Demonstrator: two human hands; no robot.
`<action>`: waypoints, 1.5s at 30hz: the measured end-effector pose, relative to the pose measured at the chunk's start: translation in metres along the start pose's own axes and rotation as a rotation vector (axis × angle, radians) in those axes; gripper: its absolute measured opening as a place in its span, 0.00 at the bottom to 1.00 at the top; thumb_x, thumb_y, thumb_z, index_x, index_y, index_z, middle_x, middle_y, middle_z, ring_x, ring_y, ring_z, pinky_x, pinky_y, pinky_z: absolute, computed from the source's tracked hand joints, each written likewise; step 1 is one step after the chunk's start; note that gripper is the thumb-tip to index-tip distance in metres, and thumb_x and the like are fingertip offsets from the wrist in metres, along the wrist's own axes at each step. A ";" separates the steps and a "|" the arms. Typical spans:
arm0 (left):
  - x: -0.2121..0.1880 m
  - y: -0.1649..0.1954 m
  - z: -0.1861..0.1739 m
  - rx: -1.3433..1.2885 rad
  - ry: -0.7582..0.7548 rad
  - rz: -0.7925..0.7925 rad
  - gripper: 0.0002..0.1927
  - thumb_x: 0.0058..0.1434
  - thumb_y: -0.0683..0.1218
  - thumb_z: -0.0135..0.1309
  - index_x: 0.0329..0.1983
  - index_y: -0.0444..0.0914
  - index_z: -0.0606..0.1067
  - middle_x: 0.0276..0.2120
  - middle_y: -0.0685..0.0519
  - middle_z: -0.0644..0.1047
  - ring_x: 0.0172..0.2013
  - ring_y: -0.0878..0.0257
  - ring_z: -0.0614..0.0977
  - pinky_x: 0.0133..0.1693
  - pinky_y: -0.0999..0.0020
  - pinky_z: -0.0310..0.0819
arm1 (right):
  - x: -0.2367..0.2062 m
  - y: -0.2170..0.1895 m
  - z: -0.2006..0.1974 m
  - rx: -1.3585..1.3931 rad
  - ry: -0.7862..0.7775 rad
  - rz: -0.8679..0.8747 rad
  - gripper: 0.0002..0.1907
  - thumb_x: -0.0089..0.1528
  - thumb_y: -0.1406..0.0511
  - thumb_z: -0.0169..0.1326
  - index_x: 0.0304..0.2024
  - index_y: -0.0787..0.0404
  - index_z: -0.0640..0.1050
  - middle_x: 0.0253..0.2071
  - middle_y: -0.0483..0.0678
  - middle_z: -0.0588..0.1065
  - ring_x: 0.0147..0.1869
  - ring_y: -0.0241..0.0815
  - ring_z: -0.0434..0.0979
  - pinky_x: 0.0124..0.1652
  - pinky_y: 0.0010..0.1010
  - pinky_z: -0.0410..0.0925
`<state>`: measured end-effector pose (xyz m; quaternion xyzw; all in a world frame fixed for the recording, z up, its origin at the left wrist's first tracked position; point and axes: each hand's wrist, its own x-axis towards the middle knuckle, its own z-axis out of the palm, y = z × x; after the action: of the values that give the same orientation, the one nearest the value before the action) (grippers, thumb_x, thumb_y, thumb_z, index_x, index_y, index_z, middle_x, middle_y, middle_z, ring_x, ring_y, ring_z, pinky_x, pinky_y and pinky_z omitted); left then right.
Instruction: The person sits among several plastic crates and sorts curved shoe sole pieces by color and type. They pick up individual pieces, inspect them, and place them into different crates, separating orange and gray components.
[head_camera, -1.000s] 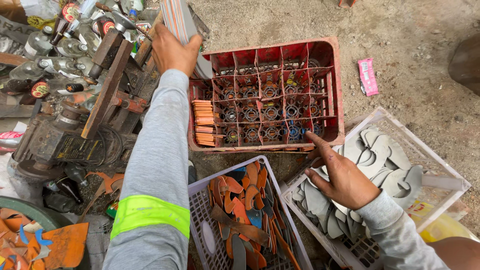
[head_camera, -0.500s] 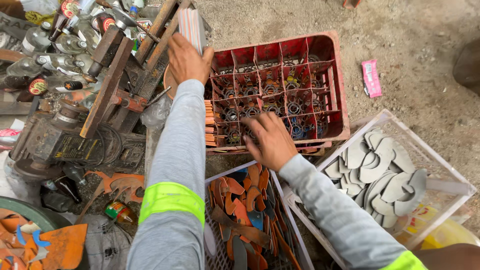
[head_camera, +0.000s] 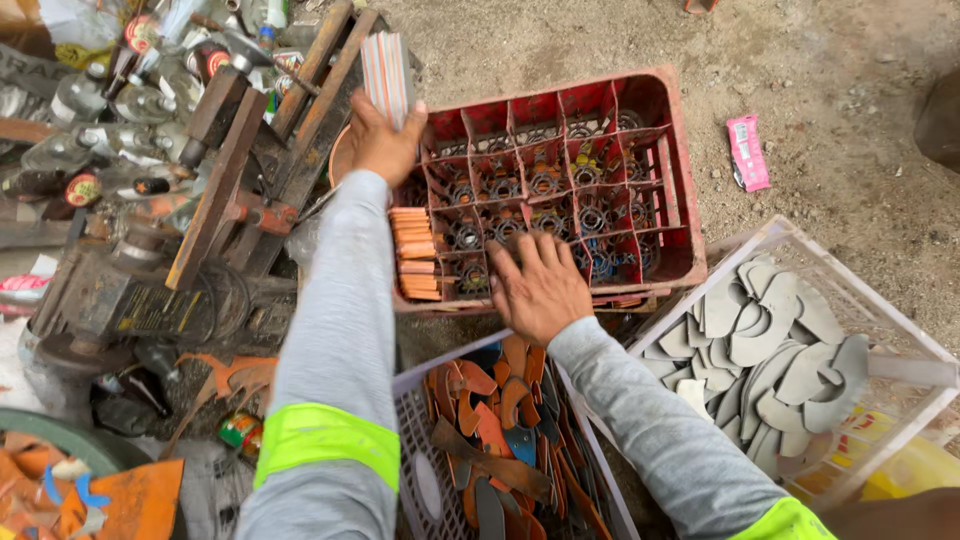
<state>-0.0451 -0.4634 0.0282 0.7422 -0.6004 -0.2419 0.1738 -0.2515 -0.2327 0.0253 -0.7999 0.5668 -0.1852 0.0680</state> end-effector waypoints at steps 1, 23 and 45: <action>0.001 -0.007 -0.013 -0.056 -0.070 -0.001 0.54 0.67 0.72 0.49 0.76 0.34 0.37 0.71 0.27 0.55 0.70 0.36 0.59 0.70 0.48 0.53 | -0.001 0.000 0.000 -0.004 -0.025 0.001 0.24 0.66 0.57 0.45 0.63 0.57 0.71 0.53 0.57 0.69 0.61 0.57 0.66 0.58 0.49 0.62; -0.399 -0.099 -0.080 -0.391 -0.370 0.123 0.26 0.65 0.57 0.53 0.61 0.38 0.74 0.53 0.42 0.81 0.52 0.51 0.83 0.53 0.60 0.77 | -0.069 0.004 -0.039 -0.092 -0.100 0.165 0.18 0.68 0.56 0.54 0.58 0.55 0.77 0.54 0.56 0.71 0.64 0.56 0.68 0.61 0.50 0.61; -0.475 -0.148 0.146 0.490 -0.950 0.143 0.18 0.62 0.40 0.56 0.56 0.39 0.78 0.57 0.44 0.78 0.55 0.46 0.80 0.56 0.49 0.75 | -0.274 -0.009 -0.028 0.360 -0.707 0.152 0.15 0.62 0.63 0.51 0.48 0.63 0.80 0.41 0.61 0.81 0.44 0.59 0.82 0.47 0.46 0.74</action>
<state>-0.0851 0.0369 -0.1017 0.5269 -0.7009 -0.3914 -0.2792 -0.3325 0.0283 -0.0060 -0.7452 0.5247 0.0104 0.4113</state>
